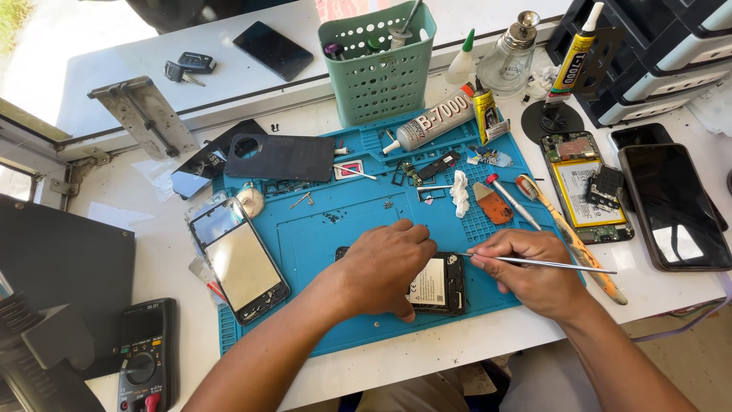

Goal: Disassembling and repairing a mobile phone at a workstation using specialized tools.

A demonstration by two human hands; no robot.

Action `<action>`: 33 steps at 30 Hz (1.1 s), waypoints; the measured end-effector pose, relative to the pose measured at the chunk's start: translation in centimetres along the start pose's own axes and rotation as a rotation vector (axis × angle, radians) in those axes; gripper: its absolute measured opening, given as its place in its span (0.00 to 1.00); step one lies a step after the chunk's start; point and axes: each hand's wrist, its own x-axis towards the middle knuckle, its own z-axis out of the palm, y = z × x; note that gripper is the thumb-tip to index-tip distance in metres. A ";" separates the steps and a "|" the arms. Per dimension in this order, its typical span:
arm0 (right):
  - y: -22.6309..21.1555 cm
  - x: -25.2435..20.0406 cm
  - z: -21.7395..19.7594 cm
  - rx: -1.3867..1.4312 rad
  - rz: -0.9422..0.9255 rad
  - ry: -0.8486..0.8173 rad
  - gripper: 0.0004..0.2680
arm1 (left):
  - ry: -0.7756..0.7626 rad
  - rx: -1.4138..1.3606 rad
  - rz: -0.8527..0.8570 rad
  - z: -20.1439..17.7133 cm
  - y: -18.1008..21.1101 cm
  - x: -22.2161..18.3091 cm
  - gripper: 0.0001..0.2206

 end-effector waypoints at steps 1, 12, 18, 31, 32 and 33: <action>-0.1 0.0 0.1 0.003 -0.008 -0.001 0.01 | -0.007 -0.001 0.004 -0.1 0.0 0.0 0.39; 0.4 -0.4 0.6 0.031 -0.023 0.023 0.01 | 0.035 0.061 -0.020 0.8 0.4 0.0 0.40; 0.7 -1.3 -0.2 -0.002 0.000 0.075 0.01 | 0.047 0.045 -0.089 1.4 0.8 -0.3 0.40; 0.2 -0.8 0.1 -0.029 0.021 0.045 0.02 | 0.080 0.090 -0.091 0.9 1.2 -0.4 0.38; 0.2 -0.8 0.1 -0.038 0.022 0.047 0.02 | 0.090 0.097 -0.088 1.0 1.3 -0.4 0.38; 0.2 -1.0 0.2 -0.038 0.025 0.047 0.02 | 0.088 0.095 -0.087 1.0 1.2 -0.4 0.38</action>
